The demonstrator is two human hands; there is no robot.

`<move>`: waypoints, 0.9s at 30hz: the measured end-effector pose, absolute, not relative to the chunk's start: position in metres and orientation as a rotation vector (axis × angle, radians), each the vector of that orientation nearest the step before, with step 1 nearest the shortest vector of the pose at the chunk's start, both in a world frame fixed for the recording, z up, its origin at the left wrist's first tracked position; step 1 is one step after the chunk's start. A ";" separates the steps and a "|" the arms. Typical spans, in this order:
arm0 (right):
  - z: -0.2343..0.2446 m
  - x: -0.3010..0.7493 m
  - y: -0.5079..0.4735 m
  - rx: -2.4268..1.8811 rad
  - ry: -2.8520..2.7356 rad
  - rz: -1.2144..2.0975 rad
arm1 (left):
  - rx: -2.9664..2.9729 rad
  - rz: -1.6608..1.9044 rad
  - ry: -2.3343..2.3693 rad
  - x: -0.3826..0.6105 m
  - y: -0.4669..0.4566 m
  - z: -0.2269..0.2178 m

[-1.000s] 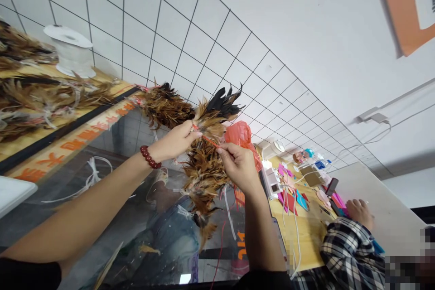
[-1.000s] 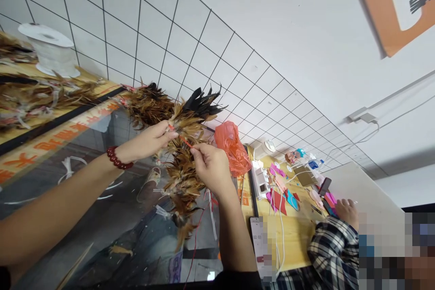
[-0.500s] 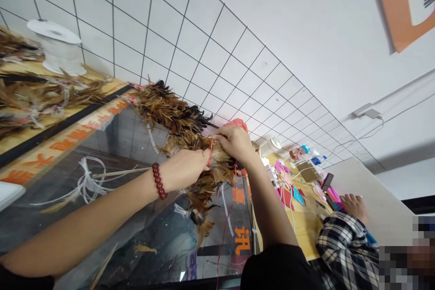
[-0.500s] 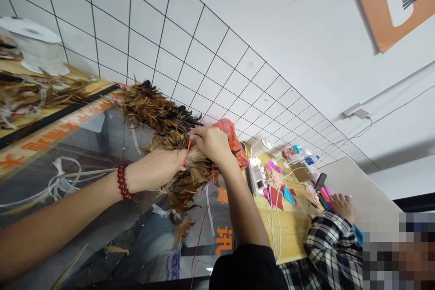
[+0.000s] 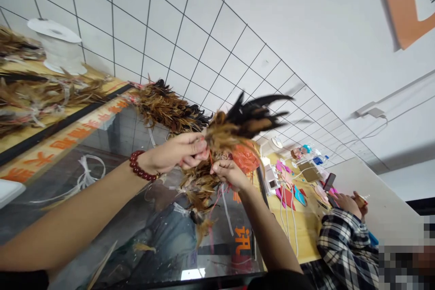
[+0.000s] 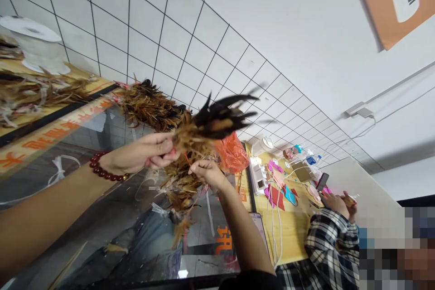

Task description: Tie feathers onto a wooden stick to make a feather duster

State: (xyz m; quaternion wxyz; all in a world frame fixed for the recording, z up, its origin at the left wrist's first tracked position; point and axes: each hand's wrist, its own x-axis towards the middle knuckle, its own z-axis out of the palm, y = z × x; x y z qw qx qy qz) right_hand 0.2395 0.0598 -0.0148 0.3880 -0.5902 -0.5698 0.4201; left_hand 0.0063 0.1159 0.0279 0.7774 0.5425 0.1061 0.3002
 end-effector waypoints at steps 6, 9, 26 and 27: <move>-0.024 0.248 0.028 -1.323 -1.129 1.211 | 0.662 0.560 0.228 0.005 0.125 0.032; -0.026 0.241 0.016 -1.335 -1.088 1.209 | 0.578 0.529 0.240 0.003 0.125 0.036; -0.025 0.145 0.110 -1.553 -1.827 0.844 | 0.609 0.663 0.295 -0.033 0.132 0.057; -0.021 0.138 0.111 -1.521 -1.842 0.858 | 0.604 0.665 0.284 -0.031 0.133 0.054</move>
